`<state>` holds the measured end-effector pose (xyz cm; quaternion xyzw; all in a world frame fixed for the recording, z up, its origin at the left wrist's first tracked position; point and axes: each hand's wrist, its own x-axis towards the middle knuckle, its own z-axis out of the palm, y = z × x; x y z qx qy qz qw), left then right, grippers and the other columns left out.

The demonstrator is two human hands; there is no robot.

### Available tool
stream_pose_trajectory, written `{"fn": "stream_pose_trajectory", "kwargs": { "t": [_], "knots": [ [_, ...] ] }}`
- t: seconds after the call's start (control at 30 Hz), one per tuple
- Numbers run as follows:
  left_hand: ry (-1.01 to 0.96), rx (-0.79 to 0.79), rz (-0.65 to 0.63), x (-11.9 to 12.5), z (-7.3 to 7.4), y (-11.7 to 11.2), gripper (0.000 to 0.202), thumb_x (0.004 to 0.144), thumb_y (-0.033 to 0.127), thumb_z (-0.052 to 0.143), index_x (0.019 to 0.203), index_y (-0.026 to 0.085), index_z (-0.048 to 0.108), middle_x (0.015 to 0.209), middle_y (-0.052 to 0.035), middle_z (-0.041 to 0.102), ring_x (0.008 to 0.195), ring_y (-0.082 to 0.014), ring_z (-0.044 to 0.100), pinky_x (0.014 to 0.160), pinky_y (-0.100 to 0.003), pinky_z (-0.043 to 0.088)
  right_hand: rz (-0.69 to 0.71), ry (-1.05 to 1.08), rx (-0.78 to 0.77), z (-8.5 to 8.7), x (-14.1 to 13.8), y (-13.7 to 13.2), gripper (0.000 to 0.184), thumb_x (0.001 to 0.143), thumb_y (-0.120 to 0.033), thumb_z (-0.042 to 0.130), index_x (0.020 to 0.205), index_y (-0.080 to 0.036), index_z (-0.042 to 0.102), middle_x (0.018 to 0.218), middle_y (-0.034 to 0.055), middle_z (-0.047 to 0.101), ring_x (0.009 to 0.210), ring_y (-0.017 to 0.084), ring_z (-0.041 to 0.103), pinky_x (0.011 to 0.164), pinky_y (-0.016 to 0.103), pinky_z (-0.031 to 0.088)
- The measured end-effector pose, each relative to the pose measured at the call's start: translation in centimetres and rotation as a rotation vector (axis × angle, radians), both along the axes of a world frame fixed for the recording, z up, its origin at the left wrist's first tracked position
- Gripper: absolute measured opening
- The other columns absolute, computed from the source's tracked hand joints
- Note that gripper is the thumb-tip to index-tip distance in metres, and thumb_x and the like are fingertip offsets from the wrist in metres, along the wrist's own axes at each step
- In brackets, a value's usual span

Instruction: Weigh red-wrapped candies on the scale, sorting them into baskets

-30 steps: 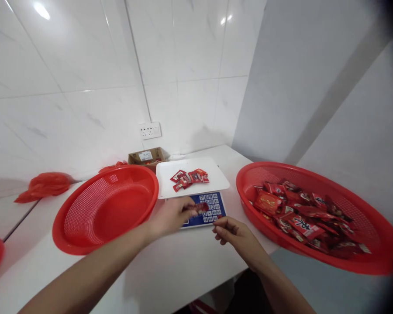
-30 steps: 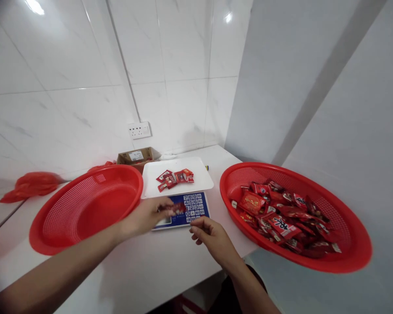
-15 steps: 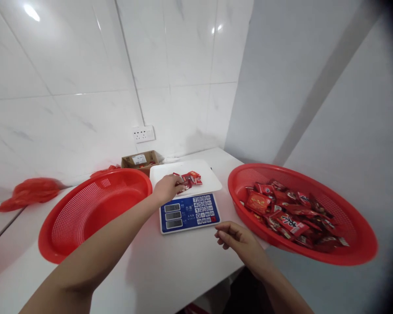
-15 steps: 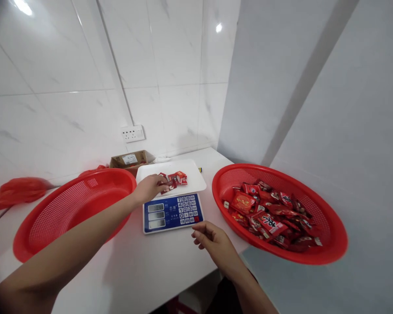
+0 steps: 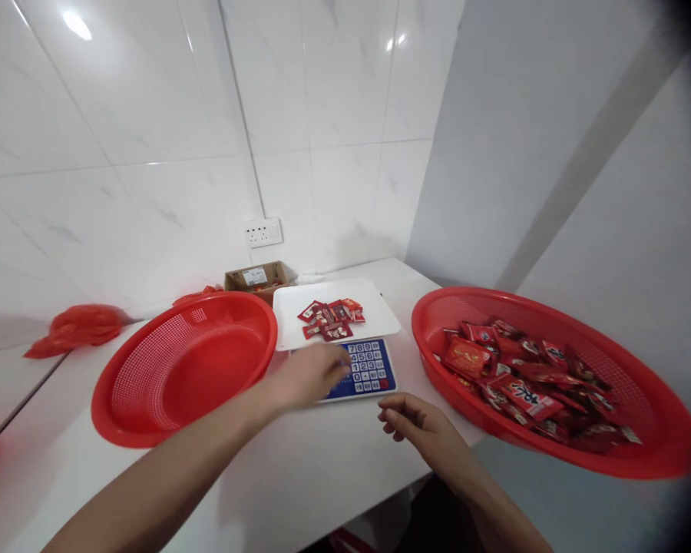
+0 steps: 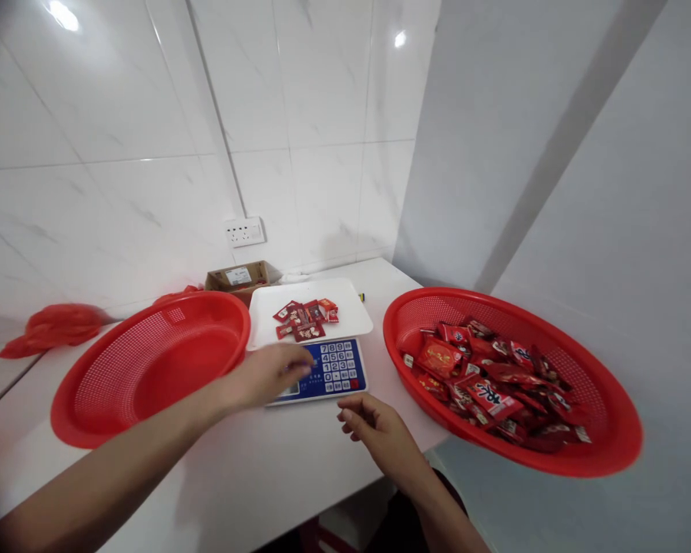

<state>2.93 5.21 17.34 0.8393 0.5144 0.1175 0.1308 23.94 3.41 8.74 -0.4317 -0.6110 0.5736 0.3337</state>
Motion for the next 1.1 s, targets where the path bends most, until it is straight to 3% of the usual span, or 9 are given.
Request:
{"fn": "stream_pose_trajectory", "kwargs": {
  "t": [0.13, 0.23, 0.4, 0.5, 0.63, 0.73, 0.8, 0.9, 1.1],
  "knots": [
    [0.033, -0.177, -0.265, 3.1, -1.4, -4.6, 0.023, 0.079, 0.031, 0.055, 0.098, 0.022, 0.063, 0.097, -0.0038, 0.069, 0.086, -0.0212, 0.063, 0.069, -0.028, 0.048, 0.256, 0.065, 0.063, 0.4, -0.5, -1.0, 0.066, 0.071, -0.056, 0.058, 0.124, -0.020, 0.045, 0.124, 0.0125, 0.050, 0.112, 0.024, 0.048, 0.091, 0.038, 0.040],
    [0.057, -0.298, -0.422, 4.2, -2.4, -5.8, 0.024, 0.077, 0.019, 0.054, 0.099, 0.016, 0.063, 0.101, -0.0092, 0.068, 0.088, -0.0235, 0.064, 0.070, -0.029, 0.049, 0.490, 0.109, 0.016, 1.1, -1.3, -2.0, 0.082, 0.063, -0.057, 0.065, 0.131, -0.021, 0.039, 0.131, 0.0108, 0.045, 0.119, 0.025, 0.043, 0.099, 0.040, 0.033],
    [-0.036, -0.393, -0.471, 3.8, -1.9, -5.3, 0.023, 0.077, 0.016, 0.056, 0.098, 0.014, 0.064, 0.101, -0.0086, 0.069, 0.085, -0.0202, 0.065, 0.068, -0.024, 0.047, 0.455, 0.036, 0.047, 2.0, -2.3, -2.3, 0.074, 0.062, -0.052, 0.069, 0.126, -0.021, 0.047, 0.123, 0.0086, 0.054, 0.113, 0.026, 0.048, 0.096, 0.039, 0.036],
    [-0.115, -0.390, -0.416, 3.1, -0.9, -4.8, 0.019, 0.078, 0.019, 0.058, 0.095, 0.015, 0.064, 0.102, -0.0073, 0.068, 0.087, -0.0187, 0.064, 0.070, -0.023, 0.047, 0.362, 0.017, 0.150, 2.3, -2.4, -1.6, 0.061, 0.068, -0.047, 0.065, 0.121, -0.021, 0.052, 0.118, 0.0082, 0.058, 0.109, 0.025, 0.051, 0.095, 0.038, 0.037],
    [-0.298, -0.340, -0.369, 1.8, 0.5, -3.5, 0.036, 0.082, 0.025, 0.056, 0.118, 0.024, 0.052, 0.111, -0.0016, 0.064, 0.099, -0.0157, 0.060, 0.083, -0.024, 0.045, 0.148, -0.056, 0.240, 2.3, -1.7, -0.5, 0.036, 0.082, -0.048, 0.046, 0.097, -0.020, 0.063, 0.089, 0.0063, 0.065, 0.084, 0.020, 0.058, 0.079, 0.034, 0.045],
    [-0.236, -0.174, -0.151, 0.5, 1.2, -0.9, 0.030, 0.086, 0.031, 0.048, 0.115, 0.026, 0.053, 0.102, 0.0013, 0.067, 0.092, -0.0135, 0.062, 0.079, -0.023, 0.047, 0.056, -0.110, 0.236, 2.3, -1.1, 0.4, 0.040, 0.082, -0.051, 0.041, 0.079, -0.018, 0.064, 0.072, 0.0045, 0.063, 0.067, 0.016, 0.056, 0.063, 0.030, 0.046],
    [-0.187, -0.014, 0.029, -0.6, 1.3, 1.7, 0.030, 0.088, 0.032, 0.042, 0.115, 0.022, 0.052, 0.113, -0.0027, 0.062, 0.102, -0.0160, 0.057, 0.087, -0.027, 0.044, 0.022, -0.108, 0.231, 2.5, -0.8, 0.9, 0.039, 0.081, -0.050, 0.043, 0.079, -0.018, 0.064, 0.073, 0.0045, 0.064, 0.067, 0.016, 0.056, 0.061, 0.028, 0.046],
    [-0.106, 0.074, 0.149, -2.1, 0.8, 5.9, 0.032, 0.087, 0.031, 0.045, 0.116, 0.018, 0.051, 0.121, -0.0078, 0.054, 0.115, -0.0203, 0.046, 0.098, -0.036, 0.035, -0.030, -0.111, 0.272, 3.1, -0.8, 1.4, 0.033, 0.078, -0.047, 0.049, 0.086, -0.019, 0.064, 0.078, 0.0042, 0.065, 0.072, 0.016, 0.058, 0.064, 0.028, 0.047],
    [0.097, -0.011, 0.368, -3.5, -1.8, 11.6, 0.033, 0.084, 0.033, 0.054, 0.111, 0.016, 0.053, 0.116, -0.0083, 0.054, 0.102, -0.0228, 0.054, 0.086, -0.046, 0.044, -0.038, -0.111, 0.309, 3.9, -1.2, 1.4, 0.030, 0.077, -0.044, 0.051, 0.091, -0.020, 0.063, 0.083, 0.0039, 0.065, 0.078, 0.017, 0.058, 0.068, 0.028, 0.047]
  ]
}}
